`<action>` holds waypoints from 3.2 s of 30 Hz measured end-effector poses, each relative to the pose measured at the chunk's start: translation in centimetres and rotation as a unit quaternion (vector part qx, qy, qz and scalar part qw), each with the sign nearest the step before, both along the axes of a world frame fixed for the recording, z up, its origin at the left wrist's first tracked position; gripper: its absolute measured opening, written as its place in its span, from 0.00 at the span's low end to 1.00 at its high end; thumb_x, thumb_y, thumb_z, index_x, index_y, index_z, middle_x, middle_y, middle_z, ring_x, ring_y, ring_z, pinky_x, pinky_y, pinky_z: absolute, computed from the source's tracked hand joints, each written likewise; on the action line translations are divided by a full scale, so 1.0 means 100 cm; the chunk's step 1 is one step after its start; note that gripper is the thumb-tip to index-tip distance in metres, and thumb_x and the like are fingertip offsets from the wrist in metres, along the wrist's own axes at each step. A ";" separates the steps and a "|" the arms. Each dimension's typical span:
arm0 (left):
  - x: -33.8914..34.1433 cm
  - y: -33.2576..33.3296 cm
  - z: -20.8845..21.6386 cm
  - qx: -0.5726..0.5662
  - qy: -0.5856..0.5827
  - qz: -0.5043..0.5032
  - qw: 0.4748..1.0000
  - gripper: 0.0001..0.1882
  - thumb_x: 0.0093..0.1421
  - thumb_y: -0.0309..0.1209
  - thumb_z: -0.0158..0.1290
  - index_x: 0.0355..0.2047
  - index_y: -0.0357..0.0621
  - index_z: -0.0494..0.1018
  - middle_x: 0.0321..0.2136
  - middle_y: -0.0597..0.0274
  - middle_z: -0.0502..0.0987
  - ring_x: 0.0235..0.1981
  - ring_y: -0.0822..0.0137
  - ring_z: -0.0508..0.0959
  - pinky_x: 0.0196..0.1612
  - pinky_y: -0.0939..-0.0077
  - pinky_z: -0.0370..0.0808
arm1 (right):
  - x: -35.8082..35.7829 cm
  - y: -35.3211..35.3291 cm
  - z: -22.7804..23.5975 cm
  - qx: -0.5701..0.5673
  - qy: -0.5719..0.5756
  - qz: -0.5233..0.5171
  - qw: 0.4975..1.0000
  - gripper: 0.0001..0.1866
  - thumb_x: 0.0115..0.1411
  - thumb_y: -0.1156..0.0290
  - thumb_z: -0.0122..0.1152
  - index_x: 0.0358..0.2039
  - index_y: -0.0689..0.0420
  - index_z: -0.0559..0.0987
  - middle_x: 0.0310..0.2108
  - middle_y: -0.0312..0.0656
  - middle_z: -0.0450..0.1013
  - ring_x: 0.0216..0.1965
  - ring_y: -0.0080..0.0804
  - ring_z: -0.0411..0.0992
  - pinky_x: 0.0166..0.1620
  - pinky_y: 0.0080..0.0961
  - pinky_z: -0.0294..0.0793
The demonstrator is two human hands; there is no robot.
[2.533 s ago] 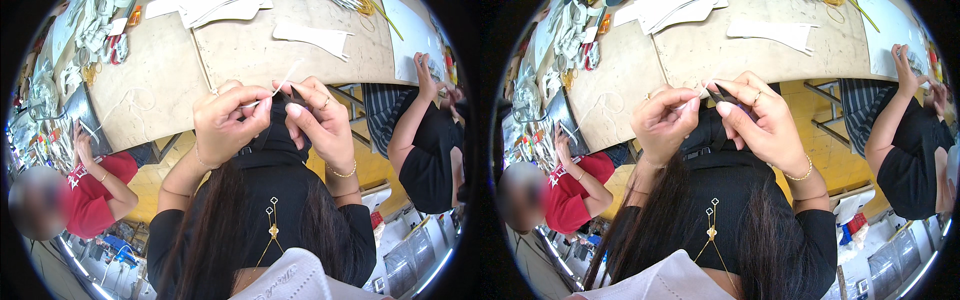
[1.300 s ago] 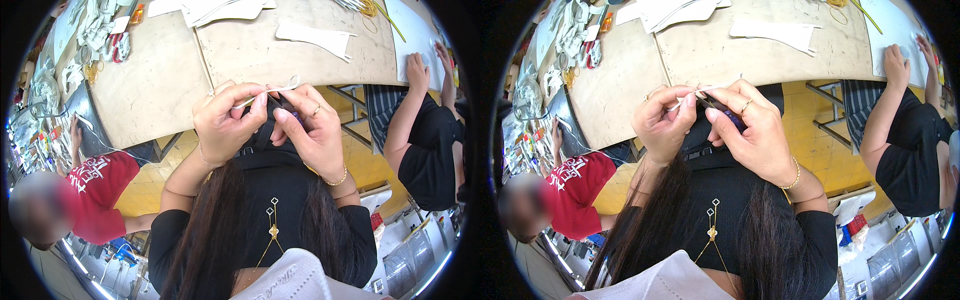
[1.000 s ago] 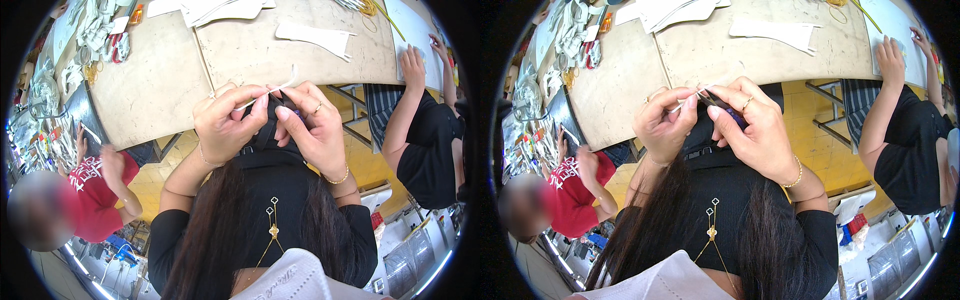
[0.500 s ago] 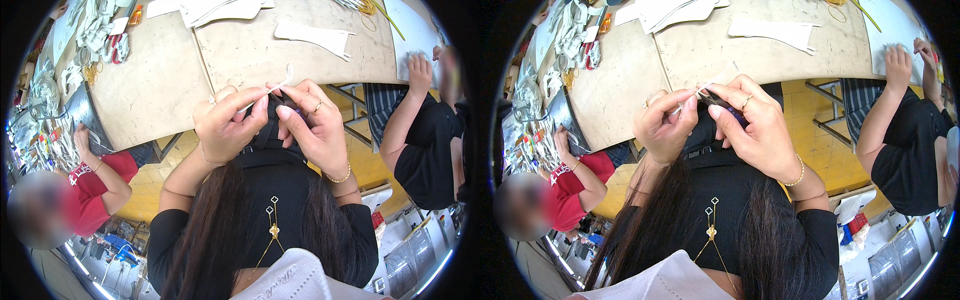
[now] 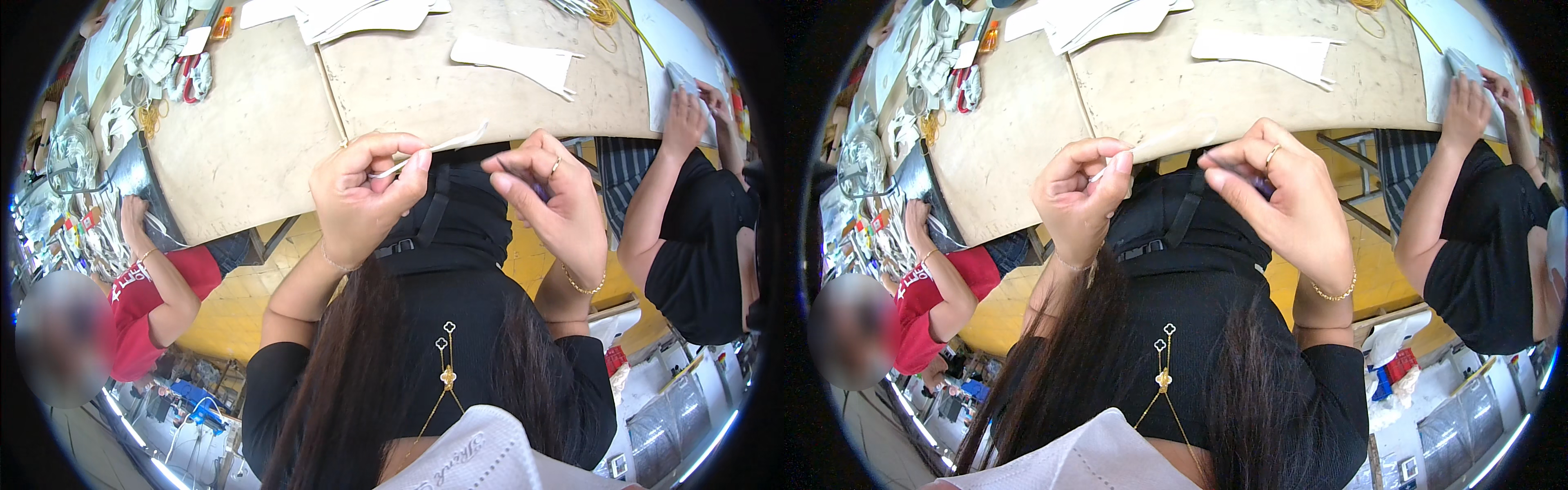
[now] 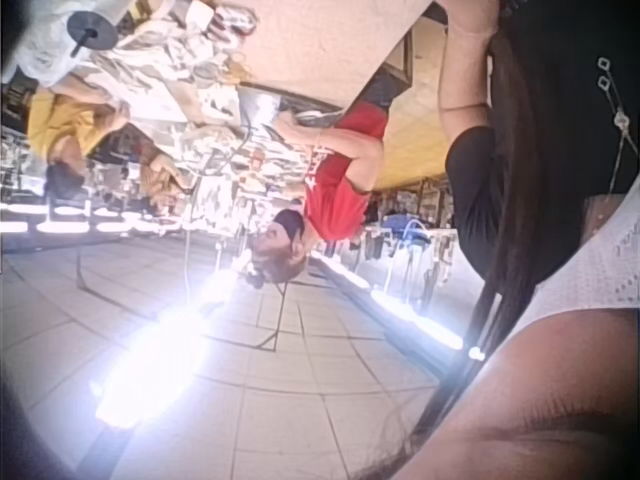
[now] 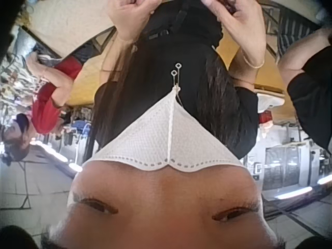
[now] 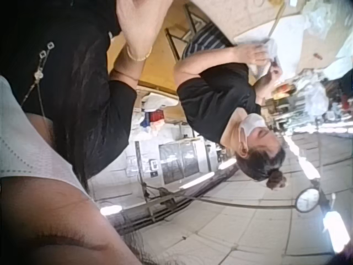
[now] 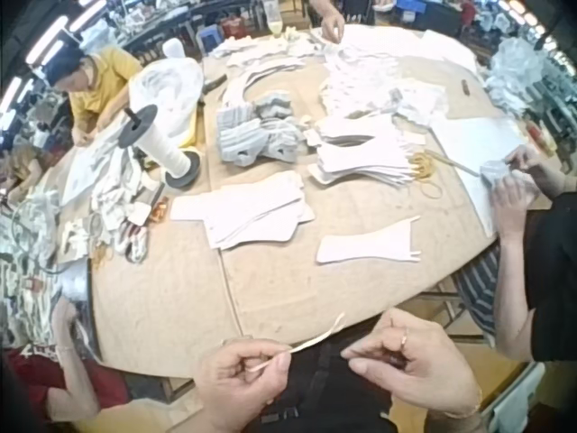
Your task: The person hand-sews white fabric pieces, likely face masks, using a needle and thread. They repeatedly insert the needle, pull the thread through, and trim excess thread with scissors while working at a cluttered table.
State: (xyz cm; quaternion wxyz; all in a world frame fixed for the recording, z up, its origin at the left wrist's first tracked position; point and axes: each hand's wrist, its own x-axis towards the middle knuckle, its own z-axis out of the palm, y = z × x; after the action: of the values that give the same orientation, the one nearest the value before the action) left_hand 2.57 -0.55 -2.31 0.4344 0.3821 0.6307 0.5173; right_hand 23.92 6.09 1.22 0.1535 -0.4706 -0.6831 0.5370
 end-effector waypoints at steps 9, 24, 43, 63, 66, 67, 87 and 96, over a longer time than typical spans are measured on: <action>-0.003 0.002 0.000 0.071 0.080 -0.058 0.993 0.07 0.52 0.20 0.65 0.33 0.41 0.83 0.17 0.77 0.69 0.18 0.87 0.60 0.20 0.87 0.56 | -0.030 0.010 -0.009 0.018 0.136 -0.008 0.990 0.09 0.62 0.80 0.64 0.43 0.62 0.84 0.31 0.34 0.73 0.25 0.16 0.68 0.28 0.13 0.65; -0.012 -0.005 0.021 -0.085 -0.051 -0.123 0.988 0.06 0.54 0.22 0.66 0.33 0.42 0.84 0.19 0.73 0.76 0.16 0.88 0.62 0.18 0.87 0.55 | -0.027 0.019 -0.003 -0.007 0.123 0.070 0.990 0.04 0.55 0.78 0.69 0.31 0.59 0.83 0.24 0.31 0.71 0.21 0.14 0.63 0.25 0.15 0.60; -0.047 0.008 0.008 -0.249 -0.187 -0.253 0.916 0.10 0.65 0.33 0.61 0.38 0.38 0.82 0.26 0.63 0.84 0.25 0.78 0.81 0.27 0.88 0.71 | -0.003 0.025 -0.017 -0.090 0.107 0.020 0.990 0.06 0.58 0.73 0.71 0.28 0.60 0.81 0.23 0.27 0.73 0.22 0.08 0.60 0.25 0.12 0.57; -0.113 -0.011 -0.006 -0.279 -0.084 -0.216 0.932 0.07 0.63 0.29 0.61 0.34 0.36 0.80 0.27 0.66 0.79 0.25 0.79 0.72 0.33 0.82 0.71 | 0.054 0.048 -0.042 -0.058 -0.034 0.010 0.998 0.14 0.58 0.62 0.73 0.30 0.61 0.83 0.19 0.25 0.68 0.21 0.10 0.58 0.24 0.14 0.56; -0.112 -0.010 -0.021 -0.230 -0.068 -0.236 0.942 0.08 0.64 0.31 0.61 0.34 0.39 0.80 0.29 0.70 0.76 0.25 0.79 0.70 0.31 0.82 0.70 | 0.075 0.052 -0.048 -0.065 -0.025 0.003 0.998 0.09 0.59 0.69 0.71 0.29 0.61 0.81 0.23 0.25 0.70 0.25 0.11 0.60 0.29 0.13 0.60; -0.111 -0.009 -0.027 -0.228 -0.060 -0.234 0.943 0.08 0.64 0.32 0.61 0.34 0.39 0.80 0.29 0.71 0.75 0.25 0.79 0.70 0.30 0.82 0.70 | 0.083 0.054 -0.050 -0.071 -0.042 0.002 0.997 0.09 0.60 0.69 0.71 0.29 0.62 0.81 0.23 0.26 0.71 0.27 0.11 0.63 0.31 0.13 0.62; -0.044 0.025 -0.005 -0.093 0.162 -0.320 0.929 0.10 0.63 0.34 0.58 0.35 0.39 0.82 0.30 0.49 0.83 0.33 0.51 0.83 0.39 0.62 0.79 | -0.046 0.034 -0.049 -0.019 -0.030 0.187 0.982 0.17 0.57 0.63 0.72 0.43 0.59 0.85 0.33 0.48 0.81 0.33 0.37 0.80 0.40 0.29 0.78; -0.059 0.041 -0.015 -0.114 0.104 -0.401 0.903 0.11 0.64 0.34 0.60 0.38 0.37 0.80 0.25 0.60 0.81 0.24 0.74 0.78 0.32 0.77 0.75 | -0.025 0.039 -0.048 -0.030 -0.021 0.175 0.984 0.11 0.57 0.67 0.71 0.37 0.61 0.85 0.30 0.46 0.81 0.30 0.34 0.79 0.38 0.27 0.76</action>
State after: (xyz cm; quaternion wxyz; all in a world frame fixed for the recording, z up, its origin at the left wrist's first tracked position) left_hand -3.31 3.53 -3.80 0.5779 0.6022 0.5201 0.1815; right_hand 21.41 10.04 -3.62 0.0285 -0.3594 -0.7418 0.5654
